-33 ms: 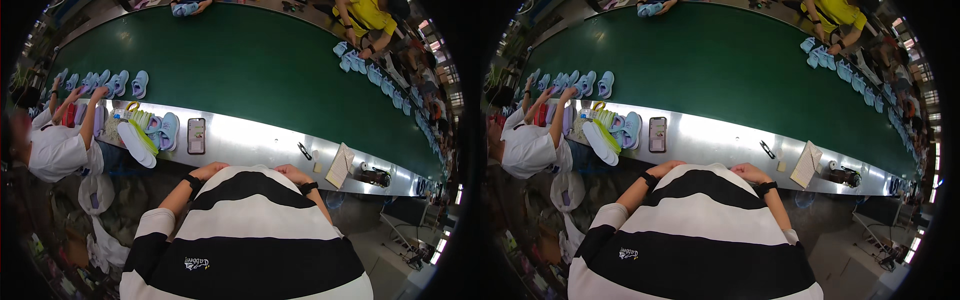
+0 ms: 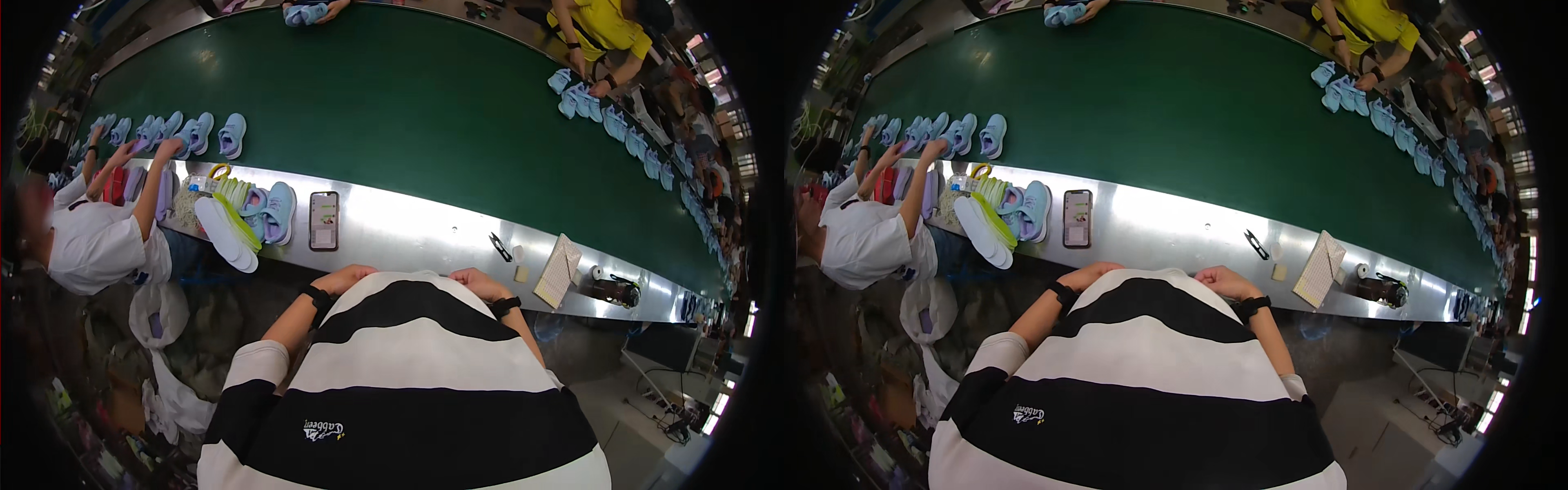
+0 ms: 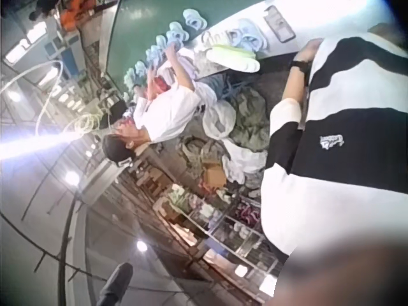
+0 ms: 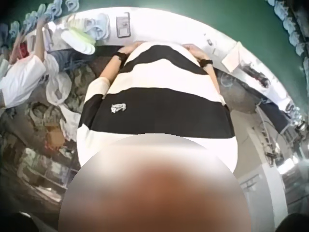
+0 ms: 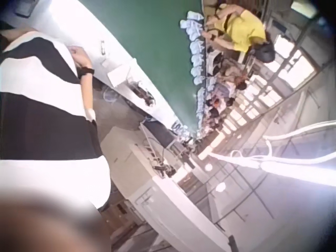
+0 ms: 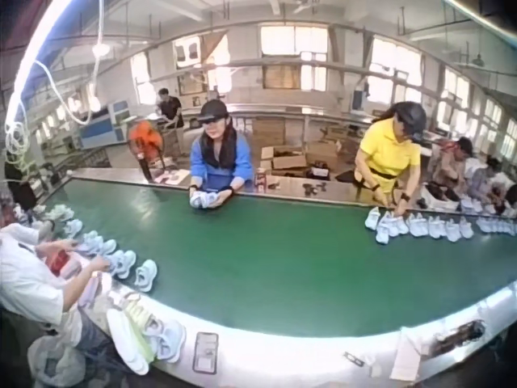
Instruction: The person picks up pairs of light blue shoes from a green conveyor belt, inspects them by turning them over and checking the interior, and places them back on the belt. The person also uses a small tool to adjust or clean parts of the shoes.
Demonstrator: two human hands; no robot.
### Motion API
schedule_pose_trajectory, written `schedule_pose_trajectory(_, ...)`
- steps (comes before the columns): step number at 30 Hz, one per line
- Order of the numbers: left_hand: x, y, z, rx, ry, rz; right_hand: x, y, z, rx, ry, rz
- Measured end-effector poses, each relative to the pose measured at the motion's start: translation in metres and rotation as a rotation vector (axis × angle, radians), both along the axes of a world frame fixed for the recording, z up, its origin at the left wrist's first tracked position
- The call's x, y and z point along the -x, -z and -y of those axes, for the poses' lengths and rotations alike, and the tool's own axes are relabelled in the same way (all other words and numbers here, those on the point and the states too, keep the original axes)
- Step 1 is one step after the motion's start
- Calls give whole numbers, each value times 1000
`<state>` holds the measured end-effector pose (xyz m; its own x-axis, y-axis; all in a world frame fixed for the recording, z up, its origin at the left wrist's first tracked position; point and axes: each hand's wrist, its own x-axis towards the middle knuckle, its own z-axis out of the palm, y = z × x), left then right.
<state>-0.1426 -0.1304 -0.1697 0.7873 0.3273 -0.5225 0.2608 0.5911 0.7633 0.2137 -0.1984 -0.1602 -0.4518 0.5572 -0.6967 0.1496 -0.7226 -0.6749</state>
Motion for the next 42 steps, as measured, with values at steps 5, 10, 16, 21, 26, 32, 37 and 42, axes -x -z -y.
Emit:
schedule_pose_trajectory(5, 8, 8, -2, 24, -97, 25, 12, 17, -11, -223, 93, 113)
schedule_pose_trajectory(10, 29, 36, -24, -303, -184, -103, 10, 33, -19, -281, 370, 229)
schedule_pose_trajectory(16, 72, 50, -106, -554, -406, -420, 25, 39, -15, -372, -100, 515)
schedule_pose_trajectory(21, 116, 25, -213, -918, -625, -761, 37, 30, -21, -361, -211, 559)
schedule_pose_trajectory(26, 195, 17, -312, -1025, -615, -1416, 28, 28, -19, -301, -159, 609)
schedule_pose_trajectory(32, 236, 59, -355, -628, -504, -1768, 29, 33, -14, -178, -78, 583)
schedule_pose_trajectory(37, 245, 63, -372, -872, -440, -1911, 27, 28, -23, 76, 126, 409)
schedule_pose_trajectory(42, 281, 56, -387, -1102, -682, -1810, 23, 29, -35, 90, 169, 416)
